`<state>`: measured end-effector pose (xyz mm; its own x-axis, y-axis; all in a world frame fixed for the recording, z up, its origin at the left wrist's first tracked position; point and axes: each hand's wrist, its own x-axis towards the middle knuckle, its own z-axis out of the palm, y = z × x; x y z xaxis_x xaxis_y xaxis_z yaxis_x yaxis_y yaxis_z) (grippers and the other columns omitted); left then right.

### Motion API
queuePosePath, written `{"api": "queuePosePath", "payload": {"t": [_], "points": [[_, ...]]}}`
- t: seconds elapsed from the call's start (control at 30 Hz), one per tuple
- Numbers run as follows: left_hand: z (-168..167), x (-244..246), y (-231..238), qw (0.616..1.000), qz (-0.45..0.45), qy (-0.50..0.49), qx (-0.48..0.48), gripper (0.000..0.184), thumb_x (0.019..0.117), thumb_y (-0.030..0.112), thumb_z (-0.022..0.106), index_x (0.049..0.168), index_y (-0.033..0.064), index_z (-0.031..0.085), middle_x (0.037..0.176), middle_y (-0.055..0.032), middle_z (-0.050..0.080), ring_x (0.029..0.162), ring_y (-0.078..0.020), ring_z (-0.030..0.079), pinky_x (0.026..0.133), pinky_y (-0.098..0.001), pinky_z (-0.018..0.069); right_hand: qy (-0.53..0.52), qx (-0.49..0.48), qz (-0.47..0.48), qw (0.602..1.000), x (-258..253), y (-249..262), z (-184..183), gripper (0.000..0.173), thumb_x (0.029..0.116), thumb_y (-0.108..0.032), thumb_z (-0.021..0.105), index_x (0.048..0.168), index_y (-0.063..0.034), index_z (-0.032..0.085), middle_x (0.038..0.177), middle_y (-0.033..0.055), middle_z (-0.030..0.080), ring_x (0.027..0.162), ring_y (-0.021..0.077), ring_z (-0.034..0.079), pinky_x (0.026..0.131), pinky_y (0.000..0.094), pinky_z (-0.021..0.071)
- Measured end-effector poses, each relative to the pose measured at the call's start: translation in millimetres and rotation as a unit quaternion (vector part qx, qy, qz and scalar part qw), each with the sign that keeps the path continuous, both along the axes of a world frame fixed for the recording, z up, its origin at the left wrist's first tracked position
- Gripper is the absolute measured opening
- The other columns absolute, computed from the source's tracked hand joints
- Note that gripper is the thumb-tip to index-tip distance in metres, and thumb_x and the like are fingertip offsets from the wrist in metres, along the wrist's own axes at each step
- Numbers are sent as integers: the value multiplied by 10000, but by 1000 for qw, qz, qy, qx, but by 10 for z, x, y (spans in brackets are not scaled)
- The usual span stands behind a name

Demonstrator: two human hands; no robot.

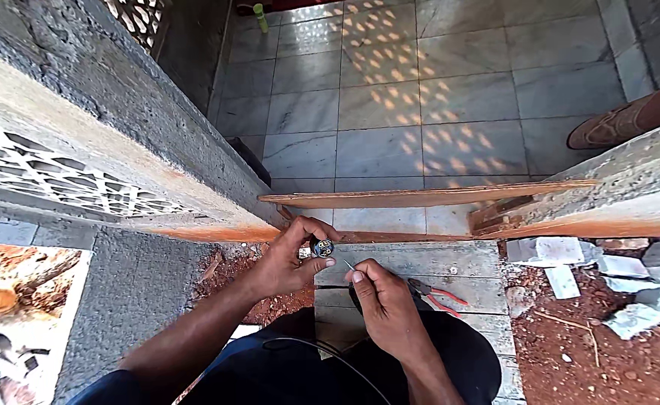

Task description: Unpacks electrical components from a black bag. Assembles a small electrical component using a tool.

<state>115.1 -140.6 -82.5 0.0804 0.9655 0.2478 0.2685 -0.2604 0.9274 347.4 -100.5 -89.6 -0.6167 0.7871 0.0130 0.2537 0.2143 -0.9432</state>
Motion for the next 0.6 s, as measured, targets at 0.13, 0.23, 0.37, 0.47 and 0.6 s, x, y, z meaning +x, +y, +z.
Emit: {"api": "queuePosePath", "payload": {"t": [0.13, 0.23, 0.37, 0.47, 0.6], "points": [[-30, -4, -75, 999, -6, -29, -28, 401, 929, 9, 718, 1252, 101, 500, 1261, -89, 659, 1128, -254, 668, 982, -468, 582, 4, 0, 24, 1000, -87, -37, -5, 262, 1081, -266, 454, 982, -129, 653, 671, -57, 527, 566, 46, 492, 512, 243, 424], [-49, -34, -115, 999, -12, -21, -31, 394, 940, -2, 693, 1296, 78, 545, 1291, -94, 655, 1172, -258, 656, 1018, -484, 571, -4, -1, 38, 999, -145, -60, 1, 256, 1080, -292, 465, 981, -140, 646, 660, -58, 517, 553, 54, 488, 507, 258, 428], [-79, -104, -160, 1000, -21, 4, -14, 310, 948, 8, 685, 1243, 52, 602, 1336, -111, 633, 1248, -274, 623, 1037, -502, 565, -32, 11, 49, 998, -201, -85, 13, 299, 1089, -326, 434, 983, -150, 651, 649, -59, 515, 556, 67, 499, 517, 286, 434], [-104, -151, -187, 999, -27, 17, -11, 283, 958, 35, 690, 1230, 45, 611, 1343, -111, 629, 1250, -271, 623, 1040, -490, 566, -48, 26, 50, 997, -227, -92, 9, 333, 1091, -335, 411, 988, -151, 669, 639, -59, 521, 559, 74, 510, 521, 306, 438], [-160, -165, -204, 999, -36, -6, -13, 277, 955, 19, 681, 1223, 31, 613, 1357, -129, 615, 1258, -285, 617, 1034, -488, 569, -53, 25, 54, 997, -249, -99, 5, 342, 1084, -337, 411, 947, -155, 666, 624, -52, 513, 561, 93, 512, 522, 333, 435]]}}
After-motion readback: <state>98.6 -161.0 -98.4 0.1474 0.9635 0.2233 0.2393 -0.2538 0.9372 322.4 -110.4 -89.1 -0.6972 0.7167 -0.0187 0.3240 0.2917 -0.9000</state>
